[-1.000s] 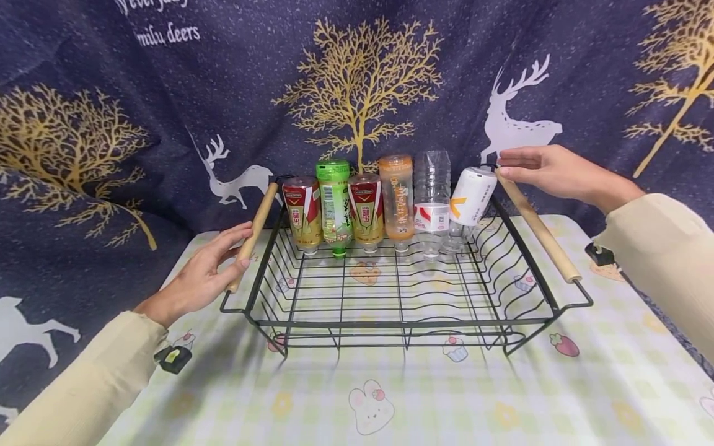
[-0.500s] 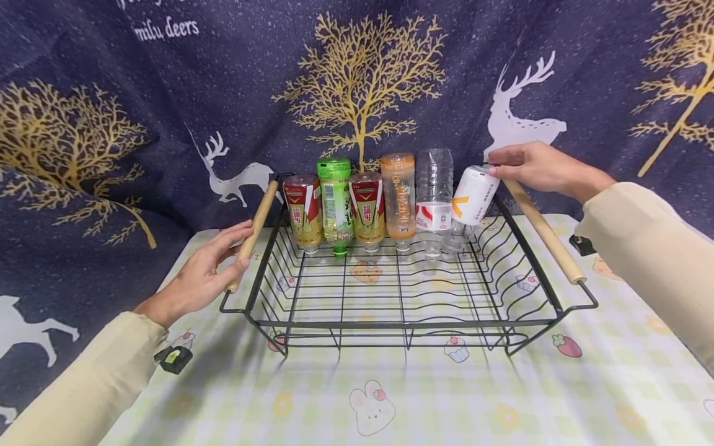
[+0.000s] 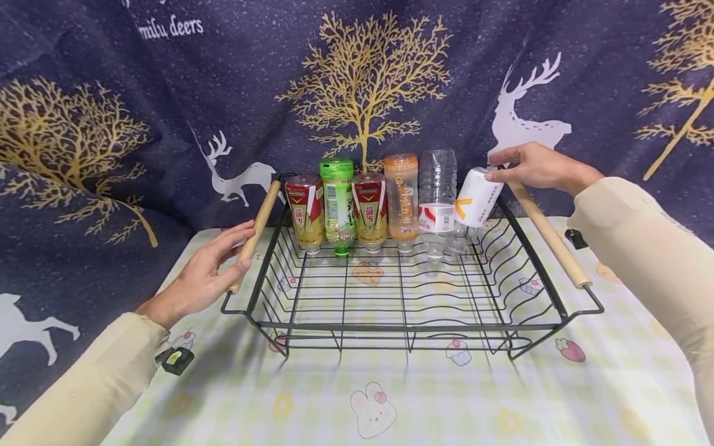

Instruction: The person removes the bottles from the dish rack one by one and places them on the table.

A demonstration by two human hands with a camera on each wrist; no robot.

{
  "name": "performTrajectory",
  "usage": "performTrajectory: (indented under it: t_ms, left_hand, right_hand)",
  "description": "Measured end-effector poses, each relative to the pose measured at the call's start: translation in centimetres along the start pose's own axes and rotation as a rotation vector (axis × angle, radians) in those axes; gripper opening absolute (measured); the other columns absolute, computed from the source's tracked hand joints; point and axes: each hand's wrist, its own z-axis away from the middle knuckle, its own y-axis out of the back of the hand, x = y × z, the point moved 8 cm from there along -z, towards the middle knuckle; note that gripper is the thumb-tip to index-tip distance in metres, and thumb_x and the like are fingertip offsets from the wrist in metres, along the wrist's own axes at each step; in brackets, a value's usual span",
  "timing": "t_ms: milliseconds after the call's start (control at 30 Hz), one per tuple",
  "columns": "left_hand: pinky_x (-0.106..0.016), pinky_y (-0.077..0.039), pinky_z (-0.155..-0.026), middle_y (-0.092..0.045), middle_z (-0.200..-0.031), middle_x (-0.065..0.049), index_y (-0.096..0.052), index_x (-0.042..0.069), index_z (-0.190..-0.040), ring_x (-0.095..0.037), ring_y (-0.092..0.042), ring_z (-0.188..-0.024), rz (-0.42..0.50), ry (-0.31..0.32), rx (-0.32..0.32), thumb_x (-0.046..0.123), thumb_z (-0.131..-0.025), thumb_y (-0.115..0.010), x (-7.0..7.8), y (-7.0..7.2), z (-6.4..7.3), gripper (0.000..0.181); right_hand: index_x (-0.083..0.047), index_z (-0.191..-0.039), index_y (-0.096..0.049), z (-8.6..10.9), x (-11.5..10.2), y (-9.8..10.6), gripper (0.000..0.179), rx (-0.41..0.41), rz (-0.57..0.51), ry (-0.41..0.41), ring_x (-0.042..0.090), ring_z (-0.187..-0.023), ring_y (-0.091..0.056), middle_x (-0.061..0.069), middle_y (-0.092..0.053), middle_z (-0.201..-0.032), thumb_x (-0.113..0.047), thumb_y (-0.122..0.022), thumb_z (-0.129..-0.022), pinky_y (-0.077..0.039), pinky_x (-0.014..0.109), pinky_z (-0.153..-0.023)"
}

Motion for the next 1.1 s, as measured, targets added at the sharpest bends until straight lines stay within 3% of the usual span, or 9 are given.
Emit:
performTrajectory:
  t_ms: [500,733,1100]
  left_hand:
    - [-0.013,-0.036,-0.106,-0.041,-0.148,-0.029,-0.048,-0.015,-0.137,0.001,-0.043,-0.128,-0.018,0.007,0.011,-0.016,-0.089,-0.059,0.1,0.0,0.0,0.05]
    - [-0.012,-0.036,-0.106,-0.041,-0.146,-0.031,-0.048,-0.016,-0.136,0.002,-0.042,-0.128,-0.021,-0.002,0.018,-0.016,-0.089,-0.06,0.0,0.0,0.1,0.049]
    - [-0.014,-0.037,-0.106,-0.04,-0.147,-0.032,-0.047,-0.017,-0.136,0.002,-0.042,-0.13,-0.015,-0.01,0.016,-0.017,-0.088,-0.059,0.0,-0.1,0.2,0.05]
  right_hand:
    - [0.01,-0.144,-0.044,-0.5,0.8,-0.8,0.072,0.033,0.027,0.005,0.045,-0.117,-0.052,0.035,-0.042,-0.145,-0.04,-0.066,-0.097,-0.042,0.06,-0.097]
    - [0.009,-0.137,-0.052,-0.8,1.2,-0.9,0.064,0.072,0.053,-0.008,0.038,-0.097,-0.058,0.036,-0.055,-0.129,-0.038,-0.067,-0.096,-0.048,0.053,-0.085]
    - [0.008,-0.126,-0.058,-0.6,1.2,-0.9,0.055,0.089,0.0,0.014,0.034,-0.091,-0.057,0.026,-0.065,-0.11,-0.036,-0.069,-0.095,-0.047,0.039,-0.076]
